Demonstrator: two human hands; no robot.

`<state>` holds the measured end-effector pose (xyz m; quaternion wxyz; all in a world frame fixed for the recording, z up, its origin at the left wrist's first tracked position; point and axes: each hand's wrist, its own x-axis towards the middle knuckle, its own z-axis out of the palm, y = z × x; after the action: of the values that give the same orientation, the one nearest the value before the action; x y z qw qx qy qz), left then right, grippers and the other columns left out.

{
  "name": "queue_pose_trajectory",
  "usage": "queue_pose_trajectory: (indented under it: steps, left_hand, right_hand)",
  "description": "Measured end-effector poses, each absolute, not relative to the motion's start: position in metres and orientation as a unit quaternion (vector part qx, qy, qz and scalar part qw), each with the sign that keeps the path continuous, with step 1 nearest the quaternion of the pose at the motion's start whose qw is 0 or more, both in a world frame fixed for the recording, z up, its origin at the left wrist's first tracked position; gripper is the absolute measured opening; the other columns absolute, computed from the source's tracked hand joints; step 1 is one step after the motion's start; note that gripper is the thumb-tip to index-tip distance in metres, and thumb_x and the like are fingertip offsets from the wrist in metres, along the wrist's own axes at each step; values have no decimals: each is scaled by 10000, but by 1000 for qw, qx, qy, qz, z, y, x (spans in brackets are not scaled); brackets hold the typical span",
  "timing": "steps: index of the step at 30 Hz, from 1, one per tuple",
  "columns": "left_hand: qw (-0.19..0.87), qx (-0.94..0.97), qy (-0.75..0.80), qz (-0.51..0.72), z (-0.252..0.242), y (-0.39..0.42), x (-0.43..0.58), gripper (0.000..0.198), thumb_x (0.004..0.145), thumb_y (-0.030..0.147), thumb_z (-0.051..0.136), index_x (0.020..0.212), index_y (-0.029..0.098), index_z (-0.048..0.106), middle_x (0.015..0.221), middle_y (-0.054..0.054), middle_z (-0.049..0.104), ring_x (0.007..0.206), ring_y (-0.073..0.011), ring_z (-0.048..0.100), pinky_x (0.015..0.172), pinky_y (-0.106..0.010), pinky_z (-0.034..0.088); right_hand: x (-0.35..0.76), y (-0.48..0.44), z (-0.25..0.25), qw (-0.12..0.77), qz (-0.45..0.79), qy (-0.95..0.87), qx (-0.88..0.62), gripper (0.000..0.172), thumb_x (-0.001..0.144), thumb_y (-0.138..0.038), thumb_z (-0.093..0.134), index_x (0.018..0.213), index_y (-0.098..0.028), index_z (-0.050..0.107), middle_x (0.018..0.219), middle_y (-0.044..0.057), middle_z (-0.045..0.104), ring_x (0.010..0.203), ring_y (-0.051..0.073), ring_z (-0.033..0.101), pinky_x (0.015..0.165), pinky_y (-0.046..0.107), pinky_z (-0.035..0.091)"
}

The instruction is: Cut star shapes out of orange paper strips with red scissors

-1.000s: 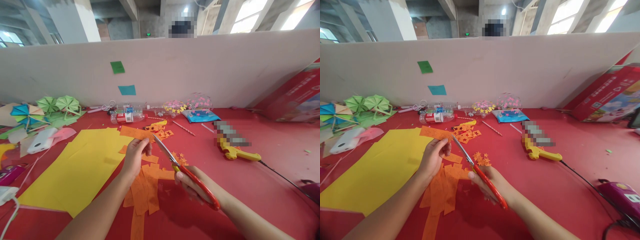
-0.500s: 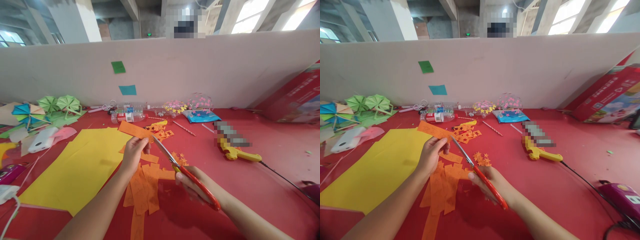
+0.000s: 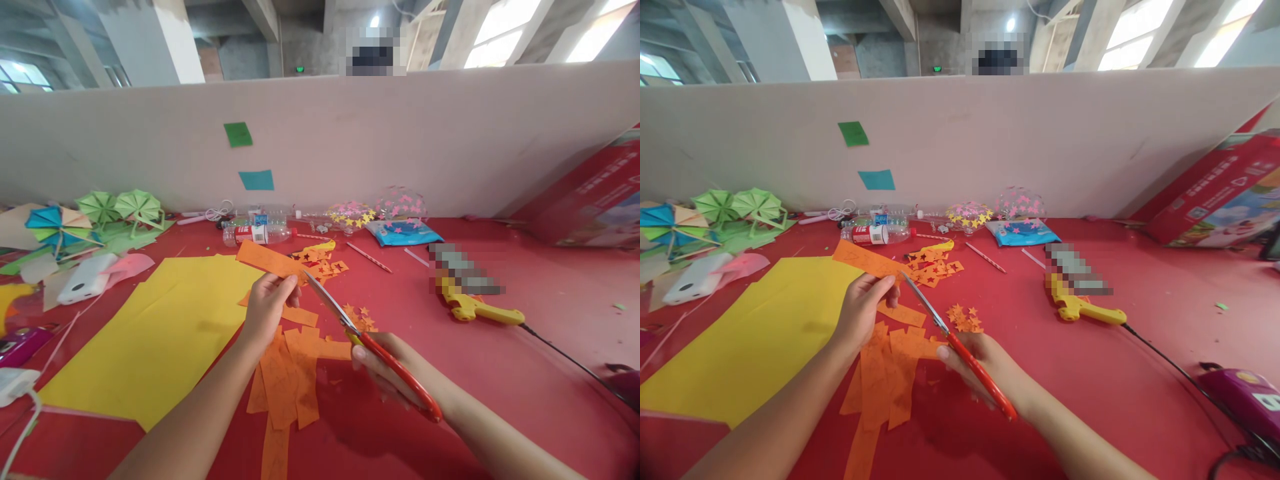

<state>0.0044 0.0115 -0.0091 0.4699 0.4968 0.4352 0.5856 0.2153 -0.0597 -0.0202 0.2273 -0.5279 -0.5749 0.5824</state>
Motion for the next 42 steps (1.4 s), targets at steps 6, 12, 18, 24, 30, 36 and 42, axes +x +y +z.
queue_pose_trajectory:
  steps: [6,12,18,24,30,36,42]
  left_hand:
    - [468,505,434,581,-10,12,4,223,783,292,618,604,167,572,561,24,601,474,-83,526,510,-219,417]
    - [472,501,434,581,-10,12,4,220,778,281,614,596,168,566,559,26,599,469,-80,524,508,-216,418]
    - [474,499,432,583,-10,13,4,220,778,284,619,597,168,571,558,28,601,473,-79,526,506,-210,419]
    - [472,502,429,585,-11,13,4,217,781,275,615,598,166,573,556,28,604,470,-76,525,505,-207,419]
    - [472,504,425,585,-12,13,4,218,777,273,617,594,164,571,552,26,603,467,-77,525,500,-209,417]
    - [478,500,419,588,-12,13,4,215,779,263,614,593,166,564,538,31,596,458,-74,518,493,-206,413]
    - [478,501,421,586,-11,14,4,213,771,278,619,597,165,569,543,27,596,456,-79,518,488,-213,414]
  right_hand:
    - [214,-59,-17,223,584,-578,-525,534,769,-730,525,704,-204,460,440,-119,318,378,60,315,420,218,378]
    - [214,-59,-18,224,582,-576,-528,534,766,-730,529,700,-204,463,459,-113,321,382,64,333,415,217,376]
    - [215,-58,-20,225,586,-577,-523,537,762,-732,533,697,-204,461,458,-112,325,381,62,331,412,215,370]
    - [214,-56,-20,220,586,-577,-525,540,764,-734,527,698,-203,461,443,-115,338,367,56,324,410,215,379]
    - [212,-57,-18,217,585,-561,-544,524,777,-718,512,692,-201,497,409,-118,339,349,55,327,419,224,391]
    - [210,-58,-12,224,602,-545,-540,519,771,-712,525,651,-209,470,373,-121,338,317,46,284,391,214,356]
    - [211,-58,-11,212,601,-548,-541,523,775,-714,522,641,-214,448,354,-126,342,301,46,291,397,219,385]
